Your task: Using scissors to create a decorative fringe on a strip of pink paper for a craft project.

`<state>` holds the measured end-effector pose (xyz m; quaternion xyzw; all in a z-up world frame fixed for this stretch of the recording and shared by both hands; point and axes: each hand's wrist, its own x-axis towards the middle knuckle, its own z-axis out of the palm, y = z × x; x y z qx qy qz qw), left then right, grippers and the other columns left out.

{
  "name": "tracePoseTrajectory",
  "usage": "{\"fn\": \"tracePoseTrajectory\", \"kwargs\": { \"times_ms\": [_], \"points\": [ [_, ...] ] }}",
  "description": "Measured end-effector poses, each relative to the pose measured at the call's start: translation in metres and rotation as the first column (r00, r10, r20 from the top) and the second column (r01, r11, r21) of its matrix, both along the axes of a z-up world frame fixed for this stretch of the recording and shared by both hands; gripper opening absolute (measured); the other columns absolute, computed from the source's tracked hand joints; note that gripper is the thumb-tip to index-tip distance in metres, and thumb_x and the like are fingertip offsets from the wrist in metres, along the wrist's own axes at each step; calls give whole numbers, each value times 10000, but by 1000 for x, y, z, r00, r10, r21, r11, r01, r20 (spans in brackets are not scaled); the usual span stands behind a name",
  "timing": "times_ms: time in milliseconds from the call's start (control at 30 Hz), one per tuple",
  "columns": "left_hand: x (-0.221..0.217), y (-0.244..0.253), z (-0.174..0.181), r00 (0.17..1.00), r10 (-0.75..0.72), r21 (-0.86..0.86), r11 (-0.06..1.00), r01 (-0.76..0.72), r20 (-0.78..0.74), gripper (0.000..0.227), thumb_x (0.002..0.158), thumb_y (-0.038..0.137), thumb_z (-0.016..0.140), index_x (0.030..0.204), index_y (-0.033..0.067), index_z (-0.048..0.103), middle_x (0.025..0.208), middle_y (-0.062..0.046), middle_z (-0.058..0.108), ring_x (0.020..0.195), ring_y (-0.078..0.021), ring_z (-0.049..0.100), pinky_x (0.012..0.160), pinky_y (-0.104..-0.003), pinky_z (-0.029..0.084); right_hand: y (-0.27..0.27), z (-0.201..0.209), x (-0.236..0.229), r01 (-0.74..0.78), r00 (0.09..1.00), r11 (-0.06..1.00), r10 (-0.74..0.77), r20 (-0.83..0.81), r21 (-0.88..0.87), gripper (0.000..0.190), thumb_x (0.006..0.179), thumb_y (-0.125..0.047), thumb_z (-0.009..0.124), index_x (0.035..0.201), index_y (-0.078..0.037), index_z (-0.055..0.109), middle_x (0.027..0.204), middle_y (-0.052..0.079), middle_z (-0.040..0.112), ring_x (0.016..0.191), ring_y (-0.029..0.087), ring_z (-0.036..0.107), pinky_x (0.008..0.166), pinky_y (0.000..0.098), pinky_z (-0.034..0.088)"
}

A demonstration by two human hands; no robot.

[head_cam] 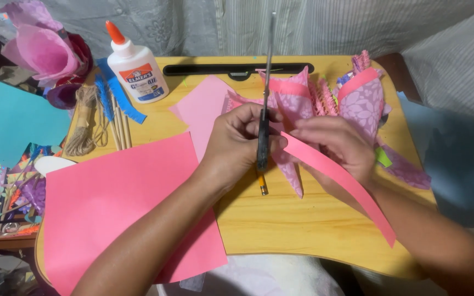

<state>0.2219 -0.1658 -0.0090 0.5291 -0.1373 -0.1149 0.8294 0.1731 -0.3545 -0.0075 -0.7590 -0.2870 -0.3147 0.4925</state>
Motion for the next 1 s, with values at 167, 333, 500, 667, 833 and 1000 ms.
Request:
{"fn": "tracePoseTrajectory", "kwargs": {
  "times_ms": [167,333,500,667,833,1000],
  "points": [
    [-4,-4,1,995,88,33,995,-89,47,384,696,-33,876,1048,-4,725,660,-103,704,576,-110,661,517,-187,504,5,-13,0,-126,956,961,184,-230,245,406,830,-108,819,1141,77,634,1229,217,661,1146,268,688,1004,416,554],
    [-14,-7,9,986,130,94,986,-140,104,373,704,-18,876,1045,17,731,692,-95,723,598,-85,643,558,-174,501,3,-23,2,-86,918,946,197,-343,314,189,901,-37,731,1021,84,648,1161,240,675,1124,283,674,985,416,524],
    [-16,-6,7,961,172,151,967,-207,216,339,739,55,897,1038,40,737,695,-74,721,602,-81,639,559,-165,481,0,-39,5,9,841,845,283,-461,534,111,881,-26,735,930,35,656,1156,237,696,1029,284,725,833,361,599],
    [-30,-3,13,922,72,382,896,-228,380,332,788,224,861,1066,104,727,674,-78,724,566,-133,618,516,-226,468,-9,-14,10,84,827,674,364,-428,734,106,929,-64,690,943,-51,585,1145,192,736,884,225,767,646,243,591],
    [-39,-8,12,901,-183,711,682,-171,393,430,808,431,760,1129,162,669,614,-114,704,587,-354,707,571,-433,538,-22,-15,13,78,842,557,407,-354,827,127,931,-40,683,967,-78,568,1185,177,742,1000,258,783,822,308,677],
    [-46,-9,12,884,-315,839,526,-140,346,336,885,428,661,914,142,486,677,-11,649,557,-321,642,563,-419,492,-25,-10,6,-94,762,538,581,-287,837,99,954,-111,687,1028,-93,623,1324,257,658,1211,417,676,898,493,624]
  ]
}}
